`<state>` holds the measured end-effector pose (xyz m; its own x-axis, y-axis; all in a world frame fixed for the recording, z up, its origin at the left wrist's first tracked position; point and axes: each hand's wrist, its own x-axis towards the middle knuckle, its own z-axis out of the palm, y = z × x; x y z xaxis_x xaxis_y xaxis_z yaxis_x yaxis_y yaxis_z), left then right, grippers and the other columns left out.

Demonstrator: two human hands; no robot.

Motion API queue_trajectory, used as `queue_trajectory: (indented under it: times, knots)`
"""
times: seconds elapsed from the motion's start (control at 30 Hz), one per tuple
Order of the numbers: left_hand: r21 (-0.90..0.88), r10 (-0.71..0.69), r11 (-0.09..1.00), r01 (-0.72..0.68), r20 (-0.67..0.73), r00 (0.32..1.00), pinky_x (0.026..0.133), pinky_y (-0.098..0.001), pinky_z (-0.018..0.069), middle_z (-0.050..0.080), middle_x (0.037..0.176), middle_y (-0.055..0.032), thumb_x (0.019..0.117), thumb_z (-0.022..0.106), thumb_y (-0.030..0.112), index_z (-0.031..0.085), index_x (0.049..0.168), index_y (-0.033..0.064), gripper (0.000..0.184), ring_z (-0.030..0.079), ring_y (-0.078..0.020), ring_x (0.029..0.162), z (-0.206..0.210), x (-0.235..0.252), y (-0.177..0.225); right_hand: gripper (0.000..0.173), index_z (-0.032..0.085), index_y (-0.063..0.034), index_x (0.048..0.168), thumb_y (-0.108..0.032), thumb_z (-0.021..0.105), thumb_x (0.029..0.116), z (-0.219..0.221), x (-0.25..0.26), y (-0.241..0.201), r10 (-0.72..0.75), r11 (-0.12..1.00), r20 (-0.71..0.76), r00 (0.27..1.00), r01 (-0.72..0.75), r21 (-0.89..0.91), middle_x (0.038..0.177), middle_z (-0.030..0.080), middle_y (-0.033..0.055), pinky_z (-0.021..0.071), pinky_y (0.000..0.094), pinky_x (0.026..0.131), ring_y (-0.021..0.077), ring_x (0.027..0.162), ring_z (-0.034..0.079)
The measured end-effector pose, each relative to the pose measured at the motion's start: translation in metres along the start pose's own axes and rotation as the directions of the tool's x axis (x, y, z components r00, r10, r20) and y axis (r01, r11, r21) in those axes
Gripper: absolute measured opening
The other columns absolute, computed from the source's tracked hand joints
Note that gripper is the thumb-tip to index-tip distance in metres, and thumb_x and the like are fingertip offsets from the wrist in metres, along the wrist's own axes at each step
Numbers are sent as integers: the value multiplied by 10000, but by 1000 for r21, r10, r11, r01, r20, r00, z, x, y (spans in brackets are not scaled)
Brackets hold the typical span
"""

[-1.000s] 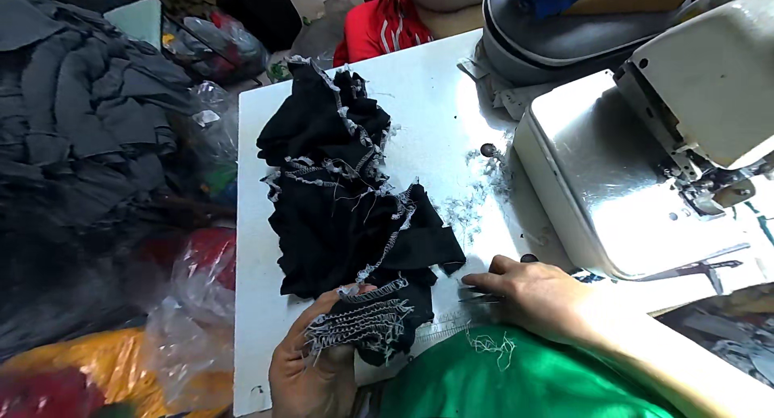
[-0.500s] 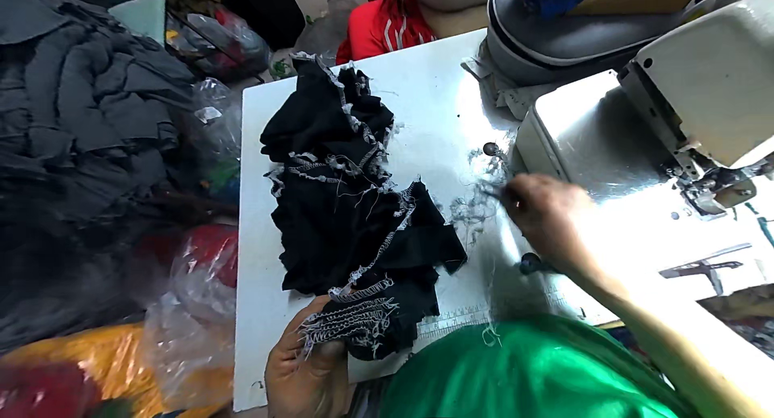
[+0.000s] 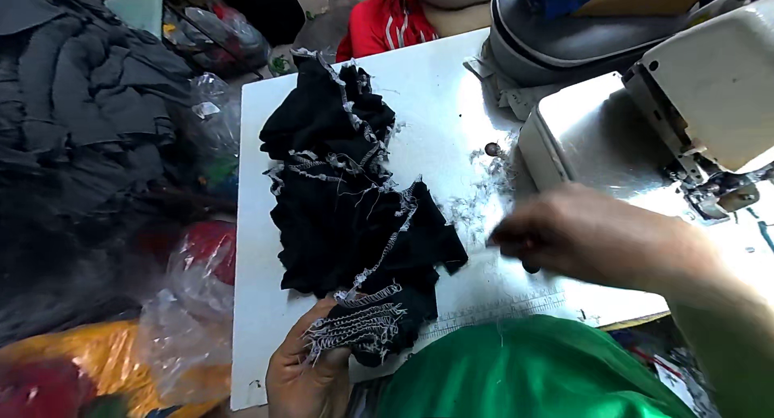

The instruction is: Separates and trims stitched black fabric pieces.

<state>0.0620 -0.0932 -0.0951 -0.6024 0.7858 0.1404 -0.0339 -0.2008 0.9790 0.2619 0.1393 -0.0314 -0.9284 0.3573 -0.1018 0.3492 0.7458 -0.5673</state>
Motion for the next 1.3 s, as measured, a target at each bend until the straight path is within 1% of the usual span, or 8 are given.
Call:
queue_trajectory:
  times: [0.17,0.3,0.4,0.53,0.67,0.83,1.0,1.3]
  knots:
    - [-12,-2,1000,2,-4,1000,909,-147,543,751,1097,185,884,720,389,777,1115,354,241,675,64,1029,-3,1,-4,326,661,-89,1339,-118,575,1025,29,-6,-13,-104,952,665,740,-120,281,1086,701,200,508,550,854,357,980,673]
    - [-17,-4,1000,5,26,1000,915,-145,542,749,1111,186,898,707,376,771,1133,358,245,673,64,1038,-4,0,-3,156,712,11,1009,-94,597,997,37,-12,-8,-151,917,478,865,-58,395,816,665,148,481,407,667,243,742,624]
    - [-31,2,1000,-1,50,999,921,-147,541,748,1126,176,903,703,379,773,1140,343,250,671,58,1051,-4,0,-2,53,728,-66,914,-46,678,910,37,-11,-2,55,985,-17,998,-52,162,681,649,63,528,406,544,210,603,642]
    - [-28,15,1000,-10,177,984,953,-169,537,741,1170,160,941,663,387,749,1206,335,284,672,28,1090,-8,-1,3,100,708,-62,984,-113,622,978,17,19,3,256,950,-440,861,-308,-50,729,645,104,496,480,571,286,663,651]
    - [26,-12,1000,3,353,936,983,-184,514,718,1171,189,972,638,421,724,1217,345,271,649,22,1117,-13,-4,9,344,651,-85,1358,-122,576,1025,-4,28,2,305,947,-297,905,-322,-11,935,704,134,516,456,717,283,830,665]
    - [144,-59,990,-6,448,892,937,-151,515,692,1155,209,995,623,410,715,1202,306,250,626,69,1080,-10,-14,14,227,743,-35,1132,-17,584,971,-4,18,8,169,980,-371,913,-195,-31,1141,698,151,541,396,796,248,942,680]
    - [139,-56,990,-9,454,889,937,-129,497,679,1158,207,1005,604,408,711,1198,281,254,611,85,1076,-12,-18,13,181,730,-112,1097,-141,585,993,8,-2,-6,158,979,-226,961,-123,164,709,671,-14,499,276,490,86,546,599]
    - [72,10,996,-44,425,905,1010,-154,495,578,1343,181,1008,634,289,726,1131,282,154,575,38,1200,1,-22,6,645,679,-72,1126,-599,314,1057,56,-25,-4,-208,680,258,943,-51,732,677,526,-65,394,149,536,-43,571,460]
